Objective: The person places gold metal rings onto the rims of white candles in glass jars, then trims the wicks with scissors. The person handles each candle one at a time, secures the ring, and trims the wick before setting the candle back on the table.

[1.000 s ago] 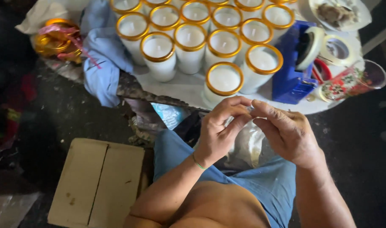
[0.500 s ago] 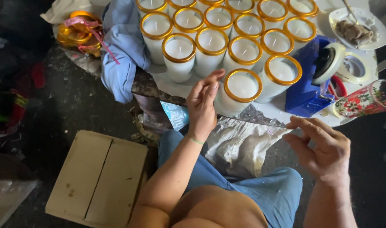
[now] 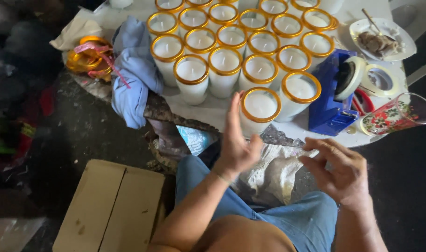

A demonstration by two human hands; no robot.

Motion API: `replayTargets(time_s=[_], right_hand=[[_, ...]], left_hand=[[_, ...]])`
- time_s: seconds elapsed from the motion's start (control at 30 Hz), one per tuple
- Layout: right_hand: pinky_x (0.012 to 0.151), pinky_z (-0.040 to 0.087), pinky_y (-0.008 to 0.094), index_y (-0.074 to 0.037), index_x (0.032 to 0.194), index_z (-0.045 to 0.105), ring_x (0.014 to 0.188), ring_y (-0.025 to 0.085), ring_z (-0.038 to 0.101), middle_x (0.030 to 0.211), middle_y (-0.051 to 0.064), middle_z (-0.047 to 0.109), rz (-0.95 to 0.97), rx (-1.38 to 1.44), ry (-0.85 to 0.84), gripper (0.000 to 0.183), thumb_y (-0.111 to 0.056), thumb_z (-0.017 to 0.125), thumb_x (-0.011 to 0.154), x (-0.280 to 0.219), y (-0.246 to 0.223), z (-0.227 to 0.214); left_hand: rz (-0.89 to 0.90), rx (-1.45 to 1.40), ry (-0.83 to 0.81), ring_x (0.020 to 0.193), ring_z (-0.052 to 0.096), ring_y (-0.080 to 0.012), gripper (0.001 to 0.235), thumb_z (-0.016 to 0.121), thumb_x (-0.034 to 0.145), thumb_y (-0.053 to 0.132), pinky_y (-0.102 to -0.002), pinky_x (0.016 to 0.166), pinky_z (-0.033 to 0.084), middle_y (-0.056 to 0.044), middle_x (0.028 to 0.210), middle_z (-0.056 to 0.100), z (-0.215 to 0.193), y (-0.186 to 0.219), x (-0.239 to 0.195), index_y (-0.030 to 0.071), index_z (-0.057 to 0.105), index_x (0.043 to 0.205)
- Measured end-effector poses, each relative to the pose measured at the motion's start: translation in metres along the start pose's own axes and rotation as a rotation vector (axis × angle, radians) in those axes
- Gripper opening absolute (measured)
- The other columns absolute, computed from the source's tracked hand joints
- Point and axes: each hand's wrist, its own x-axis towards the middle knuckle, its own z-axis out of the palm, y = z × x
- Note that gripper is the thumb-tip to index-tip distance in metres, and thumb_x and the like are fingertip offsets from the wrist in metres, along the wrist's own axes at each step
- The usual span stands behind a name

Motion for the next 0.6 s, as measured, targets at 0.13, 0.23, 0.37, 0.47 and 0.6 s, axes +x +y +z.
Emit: replayTargets(time_s=[0.13, 0.23, 0.37, 0.47, 0.6], right_hand=[[0.054, 0.043, 0.024, -0.003, 0.113, 0.070, 0.047, 0.008, 0.048, 0.096, 0.005, 0.070, 0.027, 0.032, -0.077, 0.034, -0.017, 0.081, 0.085, -0.005, -0.017, 0.008], [0.057, 0.046, 0.028, -0.003, 0.115, 0.072, 0.056, 0.013, 0.054, 0.092, 0.006, 0.071, 0.010, -0.068, -0.065, 0.033, -0.015, 0.082, 0.086, 0.003, -0.022, 0.007], [0.060, 0.043, 0.033, -0.003, 0.117, 0.074, 0.064, 0.019, 0.054, 0.085, 0.006, 0.063, -0.008, -0.177, 0.000, 0.017, -0.004, 0.077, 0.100, 0.028, -0.014, 0.004], [0.054, 0.049, 0.044, -0.011, 0.117, 0.078, 0.061, 0.035, 0.063, 0.083, 0.009, 0.068, -0.088, -0.110, 0.069, 0.020, -0.008, 0.075, 0.098, 0.057, 0.018, 0.036], [0.056, 0.050, 0.050, -0.008, 0.123, 0.077, 0.065, 0.043, 0.064, 0.087, 0.019, 0.069, -0.137, 0.087, -0.057, 0.027, -0.001, 0.067, 0.098, 0.077, 0.006, 0.042]], left_hand=[[-0.114, 0.473, 0.000, 0.146, 0.041, -0.0451, 0.107, 0.084, 0.078, 0.036, -0.053, 0.123, 0.034, -0.029, 0.155, 0.039, 0.022, -0.008, 0.004, -0.005, 0.022, 0.155], [-0.144, 0.392, 0.014, 0.136, 0.052, -0.0374, 0.101, 0.085, 0.074, 0.036, -0.045, 0.118, 0.042, -0.025, 0.145, 0.050, 0.015, -0.012, 0.016, -0.005, 0.032, 0.150], [-0.066, 0.241, -0.290, 0.133, 0.057, -0.0286, 0.096, 0.090, 0.076, 0.036, -0.039, 0.120, 0.044, -0.016, 0.142, 0.057, -0.021, -0.018, 0.029, 0.001, 0.038, 0.149], [-0.123, 0.080, -0.352, 0.133, 0.060, -0.0328, 0.103, 0.098, 0.064, 0.030, -0.046, 0.119, 0.042, -0.016, 0.139, 0.062, -0.031, -0.026, 0.041, 0.004, 0.047, 0.150], [-0.206, -0.070, -0.483, 0.140, 0.055, -0.0194, 0.107, 0.101, 0.057, 0.032, -0.038, 0.124, 0.037, -0.005, 0.144, 0.062, -0.052, -0.035, 0.053, 0.014, 0.052, 0.150]])
